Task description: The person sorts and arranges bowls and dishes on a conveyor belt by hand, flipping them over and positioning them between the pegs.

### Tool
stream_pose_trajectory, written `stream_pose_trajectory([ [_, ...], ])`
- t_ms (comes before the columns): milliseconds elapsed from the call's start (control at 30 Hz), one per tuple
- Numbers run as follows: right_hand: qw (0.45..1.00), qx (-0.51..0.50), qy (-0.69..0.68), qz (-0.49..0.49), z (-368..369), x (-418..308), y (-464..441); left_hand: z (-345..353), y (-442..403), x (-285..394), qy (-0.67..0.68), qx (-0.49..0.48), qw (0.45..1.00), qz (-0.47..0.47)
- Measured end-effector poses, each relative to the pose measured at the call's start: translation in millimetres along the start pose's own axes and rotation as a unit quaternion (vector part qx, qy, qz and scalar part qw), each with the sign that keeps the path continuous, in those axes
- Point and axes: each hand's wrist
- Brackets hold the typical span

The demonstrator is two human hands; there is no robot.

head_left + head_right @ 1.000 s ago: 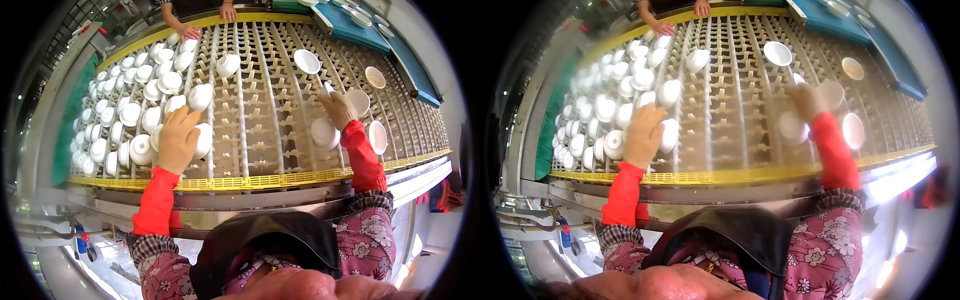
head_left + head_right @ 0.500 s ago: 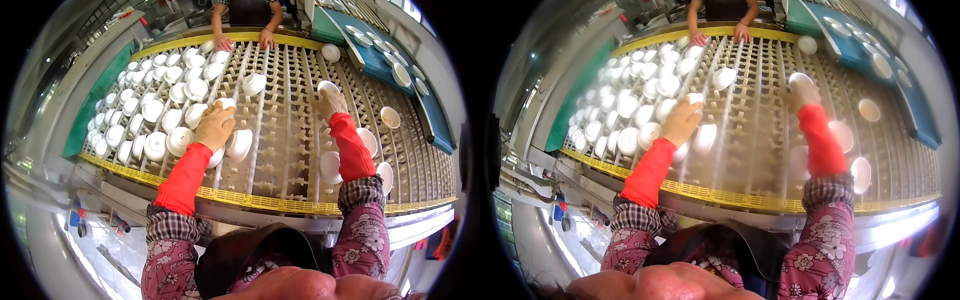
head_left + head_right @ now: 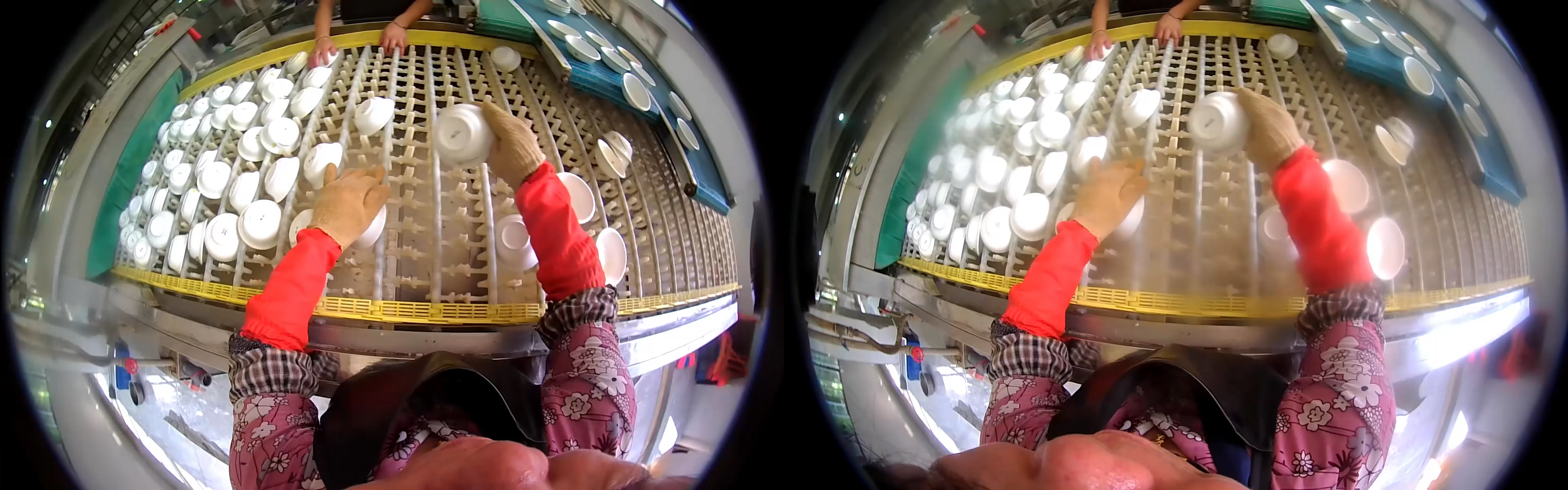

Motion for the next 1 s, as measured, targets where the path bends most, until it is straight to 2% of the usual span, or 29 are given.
stream_pose_trajectory([
  [33,0.999,0.026,-0.022,-0.024,1,-12,3,-1,0,0,0.005,0.003,1.000,0.003],
  [100,0.996,-0.080,-0.029,0.027,4,0,4,0,2,-2,0.015,0.009,1.000,0.007],
  [133,0.951,-0.138,-0.229,0.157,10,15,7,3,4,-2,0.013,0.044,0.999,0.020],
  [167,0.851,-0.137,-0.417,0.288,16,32,11,-2,2,4,0.006,0.029,1.000,0.008],
  [233,0.913,-0.014,-0.275,0.302,-14,30,33,-15,-3,22,0.001,-0.005,1.000,-0.012],
  [267,0.951,-0.027,-0.154,0.266,-45,26,48,-13,-4,26,-0.060,0.043,0.996,0.058],
  [300,0.934,-0.072,-0.121,0.327,-74,22,62,-17,-10,43,-0.061,0.050,0.992,0.096],
  [333,0.971,-0.059,-0.023,0.229,-83,52,90,-29,-18,65,-0.063,0.058,0.987,0.134],
  [400,0.987,-0.066,0.101,0.108,-100,62,123,-21,-32,98,-0.032,0.079,0.974,0.211],
  [433,0.984,-0.086,0.126,0.091,-113,62,140,-12,-35,118,0.012,0.034,0.974,0.223],
  [500,0.962,-0.146,0.178,0.149,-141,45,150,-11,-44,173,0.098,-0.057,0.963,0.245],
  [567,0.900,-0.227,0.225,0.298,-154,25,149,6,-49,198,0.126,-0.073,0.952,0.270],
  [600,0.936,-0.162,0.166,0.263,-146,48,158,11,-51,204,0.138,-0.080,0.946,0.283],
  [700,0.915,-0.152,0.087,0.363,-147,36,155,9,-54,205,0.127,-0.029,0.957,0.258],
  [733,0.898,-0.195,0.035,0.392,-158,20,147,5,-57,206,0.120,0.002,0.962,0.244],
  [833,0.925,-0.237,-0.061,0.292,-138,-10,154,-1,-58,201,0.078,0.097,0.960,0.249],
  [900,0.958,-0.263,-0.005,0.117,-148,-40,141,2,-63,202,0.098,0.089,0.949,0.286],
  [933,0.969,-0.221,0.018,0.114,-140,-33,144,1,-62,201,0.105,0.084,0.944,0.302],
  [967,0.952,-0.226,0.060,0.196,-160,-54,136,1,-56,199,0.083,-0.001,0.954,0.289],
  [1000,0.951,-0.195,0.120,0.206,-162,-45,143,1,-49,195,0.060,-0.085,0.957,0.271],
])
Point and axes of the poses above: each hand's wrist, its own y-axis away from the middle knuckle, its own z-axis out of the palm, x = y × z, and after that the axes turned 11 degrees about z, right-handed
